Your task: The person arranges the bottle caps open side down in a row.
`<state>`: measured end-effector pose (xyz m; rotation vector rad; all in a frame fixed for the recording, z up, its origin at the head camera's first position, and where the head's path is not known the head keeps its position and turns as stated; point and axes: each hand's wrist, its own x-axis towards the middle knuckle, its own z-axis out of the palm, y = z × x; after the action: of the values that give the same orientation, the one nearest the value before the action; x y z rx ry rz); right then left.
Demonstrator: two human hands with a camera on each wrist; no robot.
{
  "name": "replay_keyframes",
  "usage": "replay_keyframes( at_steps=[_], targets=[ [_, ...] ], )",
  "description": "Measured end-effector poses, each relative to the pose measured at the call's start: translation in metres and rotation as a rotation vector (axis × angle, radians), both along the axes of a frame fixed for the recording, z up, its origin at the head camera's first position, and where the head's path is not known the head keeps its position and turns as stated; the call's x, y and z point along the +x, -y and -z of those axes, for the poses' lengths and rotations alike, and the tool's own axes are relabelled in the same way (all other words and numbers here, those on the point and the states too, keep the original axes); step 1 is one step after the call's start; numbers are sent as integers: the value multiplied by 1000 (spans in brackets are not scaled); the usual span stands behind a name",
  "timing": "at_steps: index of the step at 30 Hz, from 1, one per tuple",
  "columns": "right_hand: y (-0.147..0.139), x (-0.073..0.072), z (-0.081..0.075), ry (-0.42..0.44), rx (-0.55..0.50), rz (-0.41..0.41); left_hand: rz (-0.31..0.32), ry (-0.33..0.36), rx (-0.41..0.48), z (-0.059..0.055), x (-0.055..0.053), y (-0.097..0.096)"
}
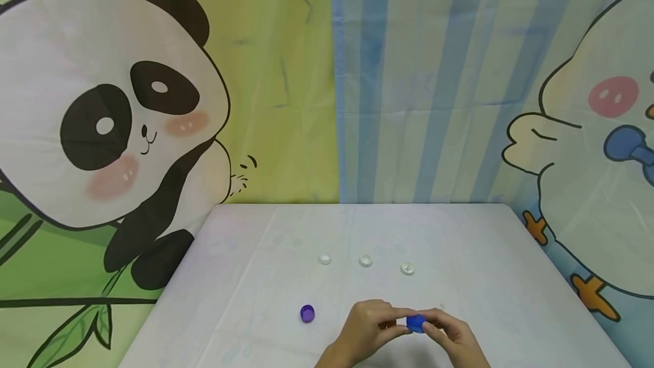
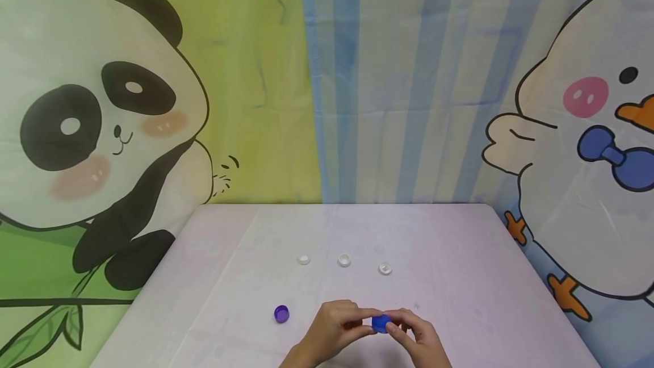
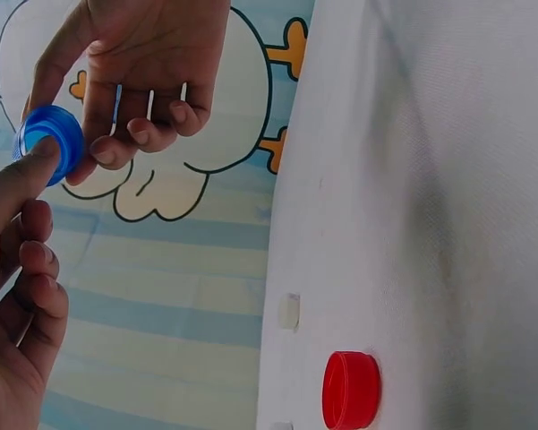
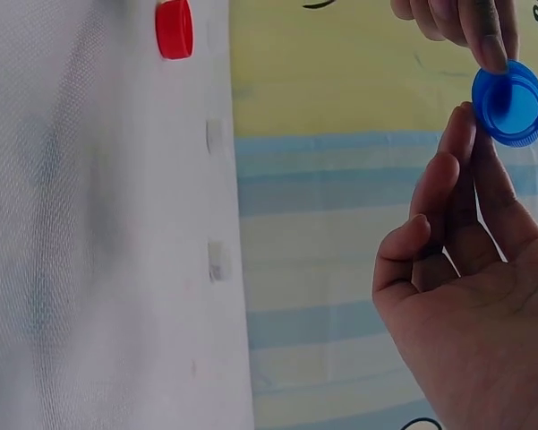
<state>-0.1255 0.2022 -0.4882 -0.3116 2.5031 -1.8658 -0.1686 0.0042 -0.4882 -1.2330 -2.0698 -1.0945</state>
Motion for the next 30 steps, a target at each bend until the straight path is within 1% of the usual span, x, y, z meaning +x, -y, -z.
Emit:
replay_keyframes(
  at_steps=[3,6,9,11,12,16,19,22,26,27,30],
  targets=[
    [1,0,2,-92,12,13,7,15,2,1,0,0],
    [3,1,2,-108,12,57,20,25,11,3,-1,0],
    [5,2,2,-104,26,115,20,38,19,6,-1,-1],
    [6,2,2,-136,37,133,14,41,24,7,-1,-1],
    [6,3,2,-160,39,133,11,45,27,7,-1,-1],
    [4,2,5,-283,27,86,-7,32,41,7,-1,-2],
    [2,1,7,-325,1,54,-15,28,51,6,0,-3],
    [2,0,8,-314,-1,66,-16,30,59,5,1,-3],
    [3,1,9,-249,24,111,-24,40,62,6,1,-4],
    [3,1,9,-230,34,121,-30,34,59,6,1,-4],
    [1,0,11,-177,72,151,-50,68,64,13,1,-8]
  ],
)
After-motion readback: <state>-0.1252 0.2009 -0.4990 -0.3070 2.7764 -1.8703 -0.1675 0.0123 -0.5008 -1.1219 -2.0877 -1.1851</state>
